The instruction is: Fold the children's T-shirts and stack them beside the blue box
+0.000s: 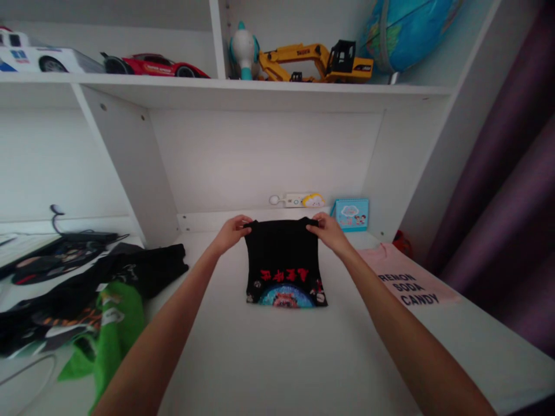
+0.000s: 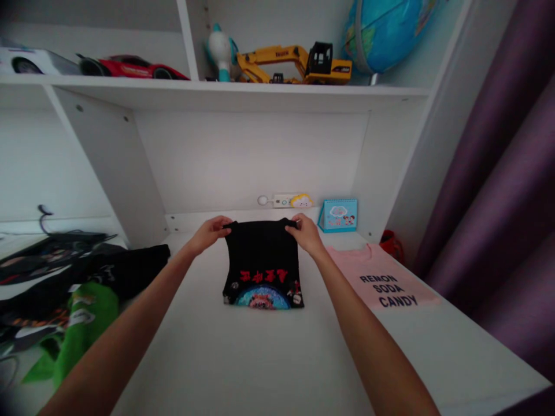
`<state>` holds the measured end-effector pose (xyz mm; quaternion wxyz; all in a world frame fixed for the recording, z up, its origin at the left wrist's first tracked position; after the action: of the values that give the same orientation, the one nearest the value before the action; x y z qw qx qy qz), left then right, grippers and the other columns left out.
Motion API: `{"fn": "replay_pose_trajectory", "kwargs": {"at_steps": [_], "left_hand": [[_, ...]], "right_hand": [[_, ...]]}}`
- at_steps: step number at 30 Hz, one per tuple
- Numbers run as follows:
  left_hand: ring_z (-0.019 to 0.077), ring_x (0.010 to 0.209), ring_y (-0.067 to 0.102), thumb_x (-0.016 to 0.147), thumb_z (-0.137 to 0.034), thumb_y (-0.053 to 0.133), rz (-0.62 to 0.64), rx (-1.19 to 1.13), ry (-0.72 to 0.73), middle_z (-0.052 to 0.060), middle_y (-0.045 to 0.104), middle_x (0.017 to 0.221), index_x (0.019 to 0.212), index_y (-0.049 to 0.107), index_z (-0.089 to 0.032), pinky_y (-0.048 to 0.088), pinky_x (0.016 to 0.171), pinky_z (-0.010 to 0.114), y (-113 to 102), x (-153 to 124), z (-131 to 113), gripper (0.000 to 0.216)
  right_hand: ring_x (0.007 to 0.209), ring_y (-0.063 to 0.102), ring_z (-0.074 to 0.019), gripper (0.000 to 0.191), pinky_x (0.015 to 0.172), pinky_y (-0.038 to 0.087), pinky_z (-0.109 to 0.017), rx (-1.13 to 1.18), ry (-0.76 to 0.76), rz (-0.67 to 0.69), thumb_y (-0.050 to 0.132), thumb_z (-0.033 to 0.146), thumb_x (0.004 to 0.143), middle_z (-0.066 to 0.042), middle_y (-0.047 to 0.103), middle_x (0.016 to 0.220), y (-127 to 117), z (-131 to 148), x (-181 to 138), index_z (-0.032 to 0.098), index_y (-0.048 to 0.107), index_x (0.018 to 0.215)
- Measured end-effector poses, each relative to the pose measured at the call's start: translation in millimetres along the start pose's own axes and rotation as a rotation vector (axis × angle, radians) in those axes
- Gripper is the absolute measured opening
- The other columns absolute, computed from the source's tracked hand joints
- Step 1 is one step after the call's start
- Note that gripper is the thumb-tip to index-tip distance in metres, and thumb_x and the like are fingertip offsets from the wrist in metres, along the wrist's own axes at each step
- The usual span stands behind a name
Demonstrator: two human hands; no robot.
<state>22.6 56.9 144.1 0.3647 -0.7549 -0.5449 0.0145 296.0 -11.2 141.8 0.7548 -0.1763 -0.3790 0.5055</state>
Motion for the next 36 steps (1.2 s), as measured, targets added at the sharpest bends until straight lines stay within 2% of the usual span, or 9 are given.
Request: {"fn": "replay_pose_trajectory", "kwargs": {"at_steps": [6,8,13,16,20,24,27,31,36], "left_hand": [[0.0168,0.093,0.053,0.072,-0.026,0.055,-0.008,-0.094,0.224,0.005,0.061,0.098,0.098,0.057,-0.015,0.04,0.085,0.032,-32.6,-19.8,-63.5,0.028],[0.0151,0.087,0.055,0.072,-0.022,0.052,0.125,-0.035,0.198,0.002,0.061,0.09,0.089,0.058,-0.016,0.042,0.08,0.029,-26.1,-34.0,-49.9,0.018],[0.017,0.086,0.057,0.063,-0.005,0.049,0.507,0.414,0.051,0.002,0.063,0.085,0.081,0.061,-0.017,0.041,0.082,0.03,6.9,-72.4,18.4,0.025],[0.0192,0.091,0.056,0.067,-0.003,0.045,0.407,0.592,0.025,0.007,0.061,0.095,0.09,0.062,-0.015,0.04,0.086,0.032,25.3,-87.9,13.7,0.031],[0.0183,0.104,0.049,0.084,-0.022,0.037,0.392,0.48,0.234,0.009,0.051,0.116,0.11,0.054,-0.018,0.038,0.091,0.03,72.7,-121.3,-52.3,0.031],[0.0247,0.113,0.043,0.082,-0.033,0.044,0.561,0.501,0.329,0.009,0.044,0.126,0.124,0.042,-0.025,0.034,0.094,0.043,119.2,-158.6,-85.3,0.043],[0.024,0.111,0.044,0.077,-0.017,0.043,0.608,0.555,0.295,0.005,0.048,0.122,0.122,0.042,-0.031,0.029,0.094,0.053,123.2,-162.9,-70.9,0.047],[0.0194,0.116,0.042,0.063,0.003,0.034,0.586,0.635,0.19,0.0,0.048,0.126,0.117,0.046,-0.032,0.015,0.098,0.059,89.6,-137.8,-28.1,0.065],[0.0249,0.123,0.033,0.065,0.002,0.032,0.504,0.75,-0.061,0.002,0.042,0.132,0.116,0.047,-0.029,0.016,0.09,0.067,52.2,-97.9,23.8,0.062]], "right_hand": [[0.076,0.052,-0.0151,0.012,0.066,0.041,-0.026,0.135,-0.532,-0.292,0.049,0.014,0.073,-0.001,0.053,0.08,-63.2,71.8,-78.7,0.02,0.047,0.083],[0.08,0.051,-0.0164,0.017,0.07,0.041,-0.028,0.022,-0.622,-0.139,0.045,0.008,0.072,-0.003,0.055,0.082,-50.6,84.1,-121.1,0.019,0.049,0.084],[0.083,0.055,-0.0151,0.019,0.074,0.042,-0.025,-0.076,-0.679,0.619,0.048,0.017,0.079,-0.002,0.06,0.09,2.6,73.9,-195.5,0.021,0.054,0.097],[0.085,0.057,-0.0143,0.02,0.077,0.043,-0.026,-0.018,-0.536,0.573,0.04,0.021,0.085,-0.003,0.062,0.091,8.2,42.3,-178.1,0.02,0.057,0.095],[0.104,0.051,-0.0177,0.03,0.092,0.038,-0.033,-0.012,-0.396,0.24,0.034,0.025,0.087,-0.008,0.057,0.111,13.9,-14.9,-124.4,0.018,0.056,0.106],[0.117,0.041,-0.0193,0.037,0.099,0.031,-0.037,-0.102,-0.395,0.342,0.034,0.029,0.087,-0.007,0.048,0.126,38.9,-50.3,-105.6,0.017,0.051,0.118],[0.11,0.047,-0.0211,0.035,0.095,0.036,-0.037,-0.207,-0.39,0.362,0.035,0.029,0.088,-0.009,0.054,0.118,41.9,-49.3,-116.6,0.016,0.055,0.114],[0.098,0.053,-0.0245,0.034,0.086,0.042,-0.04,-0.351,-0.354,0.317,0.036,0.028,0.087,-0.012,0.059,0.103,34.2,-21.8,-155.3,0.016,0.058,0.11],[0.118,0.039,-0.0252,0.045,0.098,0.034,-0.041,-0.264,-0.416,0.477,0.037,0.03,0.087,-0.01,0.044,0.129,43.4,24.4,-216.7,0.018,0.038,0.13]]}}
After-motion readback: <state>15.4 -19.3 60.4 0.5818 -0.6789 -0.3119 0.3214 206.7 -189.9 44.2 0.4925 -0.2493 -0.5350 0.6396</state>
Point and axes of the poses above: each hand's wrist, its own x-axis towards the middle knuckle, its own y-axis out of the palm, z = x × y, the point moved 4 cm from there along x, towards the middle knuckle
